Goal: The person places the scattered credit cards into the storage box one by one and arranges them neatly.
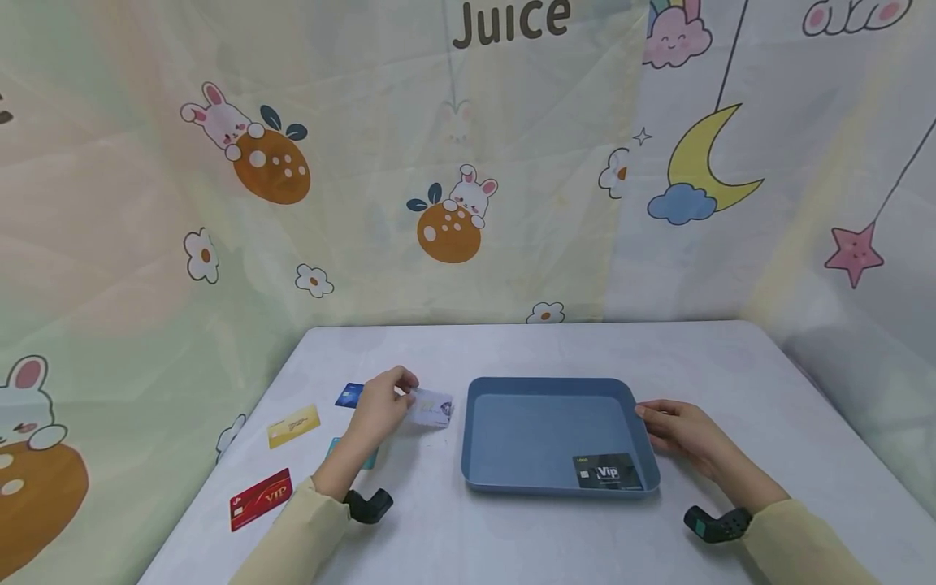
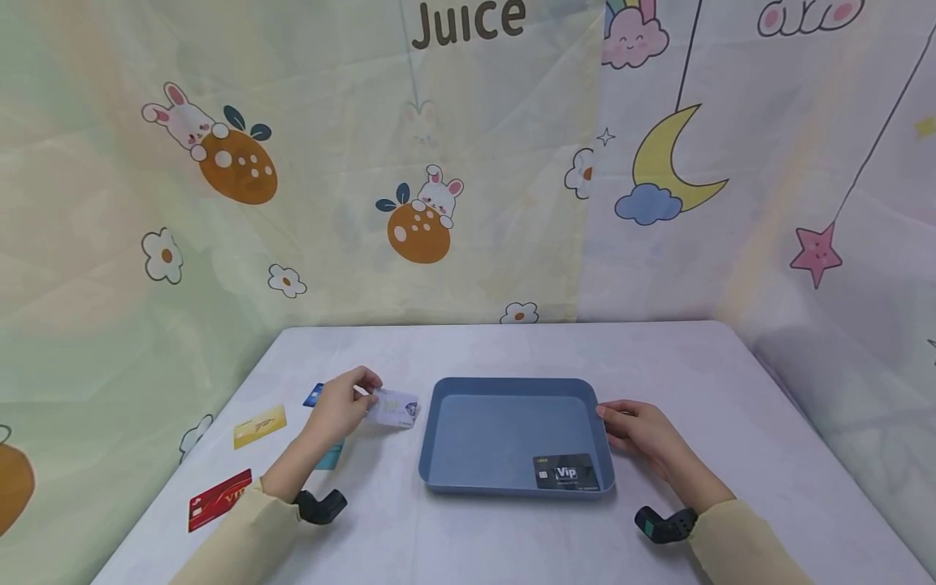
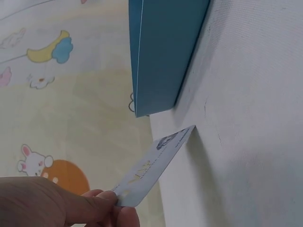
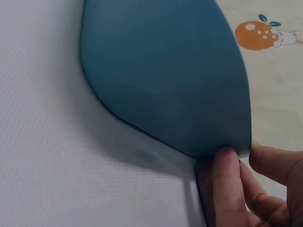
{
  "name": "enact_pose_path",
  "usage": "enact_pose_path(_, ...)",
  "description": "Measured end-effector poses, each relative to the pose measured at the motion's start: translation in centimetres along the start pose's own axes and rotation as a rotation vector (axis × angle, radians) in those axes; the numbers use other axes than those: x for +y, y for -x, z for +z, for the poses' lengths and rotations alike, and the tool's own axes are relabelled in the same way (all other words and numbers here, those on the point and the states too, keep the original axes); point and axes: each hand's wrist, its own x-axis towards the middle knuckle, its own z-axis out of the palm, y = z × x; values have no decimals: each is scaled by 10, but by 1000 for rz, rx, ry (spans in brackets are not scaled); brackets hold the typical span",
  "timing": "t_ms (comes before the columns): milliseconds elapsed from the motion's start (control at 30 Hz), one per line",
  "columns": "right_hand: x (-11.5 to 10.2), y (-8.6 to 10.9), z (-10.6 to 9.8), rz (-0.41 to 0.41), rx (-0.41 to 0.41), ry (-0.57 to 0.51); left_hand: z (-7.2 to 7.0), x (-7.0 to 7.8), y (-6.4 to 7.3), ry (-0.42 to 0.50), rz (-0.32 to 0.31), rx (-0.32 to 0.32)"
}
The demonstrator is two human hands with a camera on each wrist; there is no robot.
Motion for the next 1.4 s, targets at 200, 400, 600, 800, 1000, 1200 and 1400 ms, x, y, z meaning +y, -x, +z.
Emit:
enact_pose_path(200,1,-1,0,-3,-3,3,-2,-1,1,63,-10,1)
enact_pose_path(400,1,-2,-1,6,-4,3,-4,-2,0,108,-18,17)
enact_pose_path(600,0,-2,-2,6,-5,8,-2,0,-2,142,-27,51)
enact_pose_path(800,1,-3,-1,15,0,14,-1,2,-2,182,-45,63)
enact_pose_path(1000,1,-4,-1,22,3,19,-1,4,-2,252,-75,59)
enact_pose_path(1200,-1,-2,0,22,8,16,-1,9,-4,377,-98,33)
enact_pose_path(1400,-1,-1,1,17,6,23,4,12,-5,466,-124,22)
